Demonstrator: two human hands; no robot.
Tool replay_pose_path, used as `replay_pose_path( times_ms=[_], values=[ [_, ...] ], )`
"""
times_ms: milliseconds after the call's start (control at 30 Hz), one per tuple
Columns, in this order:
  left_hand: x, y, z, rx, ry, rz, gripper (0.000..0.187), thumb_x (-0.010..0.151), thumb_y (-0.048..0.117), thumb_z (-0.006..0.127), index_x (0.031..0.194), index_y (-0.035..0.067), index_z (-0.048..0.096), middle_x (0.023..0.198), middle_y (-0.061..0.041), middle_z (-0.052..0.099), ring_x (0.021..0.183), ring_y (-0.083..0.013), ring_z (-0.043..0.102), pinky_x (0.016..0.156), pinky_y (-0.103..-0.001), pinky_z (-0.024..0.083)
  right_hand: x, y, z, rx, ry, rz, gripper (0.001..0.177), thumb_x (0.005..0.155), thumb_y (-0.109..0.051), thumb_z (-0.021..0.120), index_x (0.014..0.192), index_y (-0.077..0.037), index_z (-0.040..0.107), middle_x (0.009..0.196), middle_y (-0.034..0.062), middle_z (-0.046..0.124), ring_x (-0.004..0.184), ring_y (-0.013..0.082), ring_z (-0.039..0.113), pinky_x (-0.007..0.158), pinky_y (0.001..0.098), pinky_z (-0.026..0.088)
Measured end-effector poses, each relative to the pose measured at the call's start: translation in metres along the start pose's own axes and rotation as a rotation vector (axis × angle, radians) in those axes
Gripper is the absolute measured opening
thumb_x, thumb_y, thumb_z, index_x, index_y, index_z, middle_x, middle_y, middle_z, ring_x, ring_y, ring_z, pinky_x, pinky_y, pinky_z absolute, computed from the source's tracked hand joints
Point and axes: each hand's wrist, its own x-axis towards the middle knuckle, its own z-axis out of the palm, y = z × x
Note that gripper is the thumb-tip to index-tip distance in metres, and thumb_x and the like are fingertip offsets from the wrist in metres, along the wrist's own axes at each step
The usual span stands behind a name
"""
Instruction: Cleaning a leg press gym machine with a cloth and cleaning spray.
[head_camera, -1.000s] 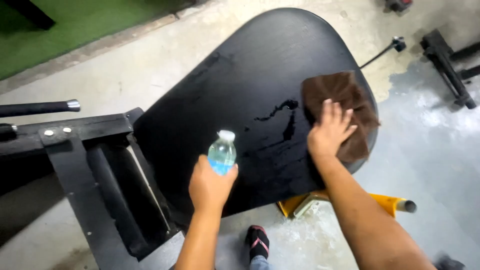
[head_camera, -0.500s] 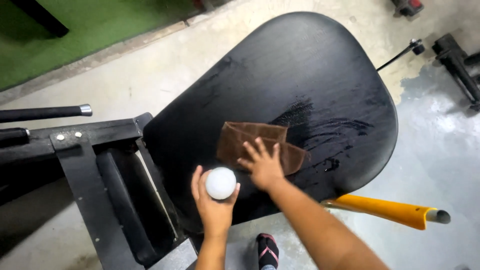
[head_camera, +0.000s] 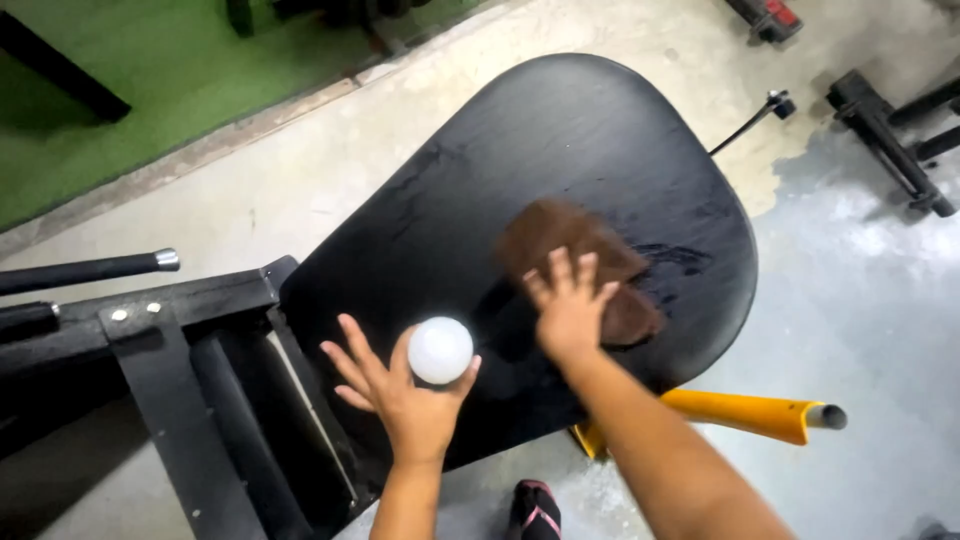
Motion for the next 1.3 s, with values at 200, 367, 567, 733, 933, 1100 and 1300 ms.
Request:
replay_pose_path(
  times_ms=[200,367,567,733,933,1100,1300],
  values=[
    [0.010,0.014,0.013,0.059,0.075,0.004,0.077,0.058,0.058,0.090,0.118,0.013,0.075,0.172,-0.019,0.006,0.156,-0.0493,-0.009,0.108,-0.085,0.004,-0.007,0.002,-0.026,-0.019,-0.200,-0.180,0.063,0.091,-0.019,0.053,0.148,-0.045,0.047,0.172,0.0003,0.005,0.156,0.0410,-0.005,0.110,0.0839,0.003],
    [0.025,0.011,0.015,0.113,0.112,-0.004,0.080,0.062,0.066,0.088,0.112,0.005,0.075,0.174,-0.018,0.004,0.157,-0.0497,-0.012,0.109,-0.088,-0.001,0.020,0.064,-0.055,0.011,-0.089,0.113,0.070,0.090,-0.015,0.055,0.151,-0.048,0.043,0.172,0.0000,0.002,0.157,0.0399,-0.007,0.110,0.0843,0.004],
    [0.049,-0.015,-0.008,0.201,0.180,-0.127,0.083,0.063,0.062,0.092,0.115,0.000,0.074,0.177,-0.014,0.002,0.158,-0.0479,-0.011,0.108,-0.089,0.007,0.039,0.080,-0.092,0.209,-0.044,0.522,0.085,0.082,-0.013,0.060,0.155,-0.047,0.033,0.173,0.0042,-0.006,0.154,0.0448,-0.011,0.108,0.0839,0.006],
    [0.077,-0.057,-0.020,0.264,0.268,-0.170,0.077,0.072,0.055,0.098,0.121,0.001,0.074,0.181,-0.012,0.004,0.161,-0.0467,-0.008,0.112,-0.087,0.011,0.036,0.059,-0.041,0.084,0.037,0.362,0.077,0.088,-0.012,0.058,0.156,-0.044,0.038,0.173,0.0074,-0.001,0.154,0.0485,-0.007,0.109,0.0841,0.008],
    [0.089,-0.088,-0.025,0.268,0.297,-0.149,0.077,0.073,0.048,0.099,0.127,0.001,0.070,0.177,-0.015,0.013,0.160,-0.0460,0.002,0.112,-0.083,0.013,-0.003,-0.008,-0.007,0.032,-0.046,0.031,0.069,0.093,-0.012,0.052,0.152,-0.046,0.045,0.174,0.0063,0.003,0.157,0.0443,-0.004,0.114,0.0804,0.006],
    [0.075,-0.072,-0.016,0.110,0.190,-0.178,0.085,0.067,0.043,0.094,0.136,0.006,0.061,0.140,-0.011,0.060,0.136,-0.0340,0.053,0.111,-0.064,0.033,0.001,0.002,-0.039,-0.154,-0.330,-0.284,0.052,0.099,-0.026,0.045,0.148,-0.046,0.046,0.171,-0.0034,0.005,0.157,0.0329,-0.002,0.112,0.0841,0.005],
    [0.031,-0.116,0.014,0.095,0.170,-0.171,0.096,0.059,0.043,0.095,0.136,0.002,0.056,0.124,-0.015,0.068,0.117,-0.0343,0.064,0.108,-0.054,0.039,0.049,0.109,-0.053,-0.099,0.077,0.176,0.048,0.101,-0.023,0.046,0.142,-0.046,0.054,0.170,0.0026,0.012,0.157,0.0396,0.003,0.108,0.0857,0.007]
  ],
)
